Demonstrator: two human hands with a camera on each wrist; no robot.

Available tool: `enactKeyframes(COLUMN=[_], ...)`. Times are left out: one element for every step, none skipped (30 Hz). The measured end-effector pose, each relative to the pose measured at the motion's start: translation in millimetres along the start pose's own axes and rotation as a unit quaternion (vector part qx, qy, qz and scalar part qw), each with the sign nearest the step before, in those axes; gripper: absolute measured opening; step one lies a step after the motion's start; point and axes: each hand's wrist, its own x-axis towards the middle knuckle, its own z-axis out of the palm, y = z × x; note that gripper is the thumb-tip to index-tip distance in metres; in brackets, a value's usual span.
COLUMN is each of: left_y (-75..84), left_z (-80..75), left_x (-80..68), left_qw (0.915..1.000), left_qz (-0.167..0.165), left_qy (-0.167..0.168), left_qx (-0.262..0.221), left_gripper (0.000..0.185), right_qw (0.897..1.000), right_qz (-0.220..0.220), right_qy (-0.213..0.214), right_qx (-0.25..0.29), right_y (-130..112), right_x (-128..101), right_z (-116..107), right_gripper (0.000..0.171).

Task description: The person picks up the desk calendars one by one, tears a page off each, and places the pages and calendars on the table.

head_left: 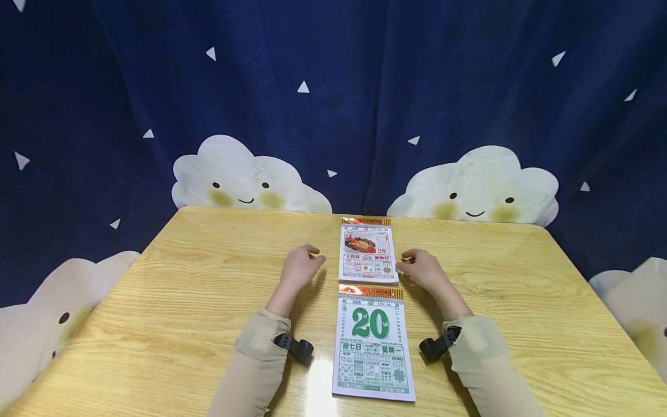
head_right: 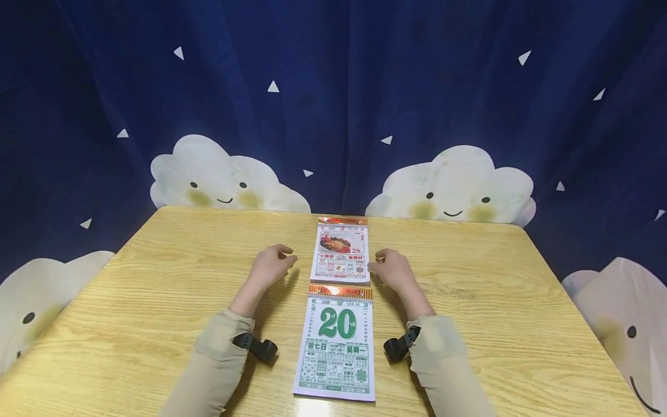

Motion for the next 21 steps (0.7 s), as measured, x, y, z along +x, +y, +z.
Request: enactKeyframes(left_y=[0.7, 1.4, 2.3, 3.4, 4.6, 5.8, 7.4, 8.7, 10.0, 11.1, 12.1, 13.2, 14.3, 15.5, 16.5, 17.7, 19.0, 20.3, 21.5, 22.4, 23.2], left_z=[2.4, 4.7, 7.1, 9.4, 11.6, 13.7, 16.1, 18.4, 20.5, 22.3, 23.8, 25.2, 26.3, 27.2, 27.9, 28.5, 29.1, 29.6, 30.2, 30.9, 31.6], left_x=[0.7, 1.3, 1.8, 2.3, 2.8, 3.2, 3.6, 3.9, 4.2, 4.4, 4.7, 4.8, 4.9, 5.0, 5.3, 5.3, 5.4, 5.5, 5.5, 5.6, 5.9], left_qw=[0.9999, 0.9994, 0.9984, 0.9970, 0.9949, 0.9931, 0.9912, 0.9891, 0.9881, 0.9876, 0.9877, 0.9883, 0.9888, 0.9890, 0.9893, 0.9893, 0.9894, 0.9894, 0.9894, 0.9893, 0.9893], left_qz=[-0.004, -0.009, -0.013, -0.017, -0.022, -0.026, -0.031, -0.035, -0.038, -0.041, -0.045, -0.047, -0.049, -0.053, -0.055, -0.056, -0.060, -0.063, -0.066, -0.069, -0.073], left_qy=[-0.006, -0.015, -0.025, -0.035, -0.045, -0.053, -0.060, -0.068, -0.072, -0.075, -0.075, -0.073, -0.072, -0.069, -0.065, -0.062, -0.059, -0.057, -0.055, -0.053, -0.050], left_qx=[-0.013, -0.030, -0.049, -0.067, -0.087, -0.102, -0.114, -0.126, -0.130, -0.132, -0.129, -0.125, -0.121, -0.119, -0.119, -0.119, -0.118, -0.118, -0.117, -0.117, -0.116], left_gripper=[0.034, 0.034, 0.034, 0.035, 0.035, 0.035, 0.035, 0.036, 0.036, 0.036, 0.036, 0.036, 0.036, 0.036, 0.037, 0.037, 0.037, 0.037, 0.037, 0.037, 0.036], right_qw=[1.000, 1.000, 1.000, 1.000, 1.000, 1.000, 1.000, 1.000, 0.999, 0.999, 0.999, 0.999, 0.999, 0.999, 0.999, 0.999, 0.999, 0.999, 0.999, 0.999, 0.999], right_qz=[0.004, 0.006, 0.009, 0.009, 0.010, 0.012, 0.011, 0.010, 0.008, 0.007, 0.007, 0.006, 0.005, 0.007, 0.011, 0.015, 0.019, 0.022, 0.026, 0.029, 0.032], right_qy=[-0.001, -0.001, 0.000, 0.002, 0.004, 0.008, 0.014, 0.017, 0.020, 0.022, 0.024, 0.027, 0.027, 0.025, 0.025, 0.025, 0.025, 0.024, 0.023, 0.023, 0.022], right_qx=[0.003, 0.004, 0.003, 0.000, -0.002, -0.007, -0.015, -0.022, -0.028, -0.031, -0.035, -0.038, -0.037, -0.033, -0.029, -0.025, -0.019, -0.013, -0.006, 0.003, 0.013], right_y=[-0.4, -0.7, -1.0, -1.4, -1.8, -2.1, -2.3, -2.6, -2.9, -3.6, -4.3, -4.9, -5.5, -6.2, -6.8, -7.4, -7.9, -8.1, -8.3, -8.5, -8.7], right_x=[0.6, 1.2, 1.6, 2.0, 2.4, 2.9, 3.3, 3.7, 4.1, 4.4, 4.9, 5.4, 5.8, 6.1, 6.3, 6.5, 6.5, 6.6, 6.6, 6.5, 6.4], right_z=[1.4, 2.6, 3.9, 5.2, 6.4, 7.9, 9.0, 10.1, 11.1, 12.3, 13.4, 14.5, 15.3, 15.9, 16.5, 16.9, 17.1, 17.2, 17.3, 17.4, 17.6], right_gripper=[0.046, 0.046, 0.046, 0.047, 0.047, 0.047, 0.047, 0.046, 0.045, 0.043, 0.041, 0.040, 0.038, 0.037, 0.036, 0.036, 0.036, 0.036, 0.036, 0.036, 0.036])
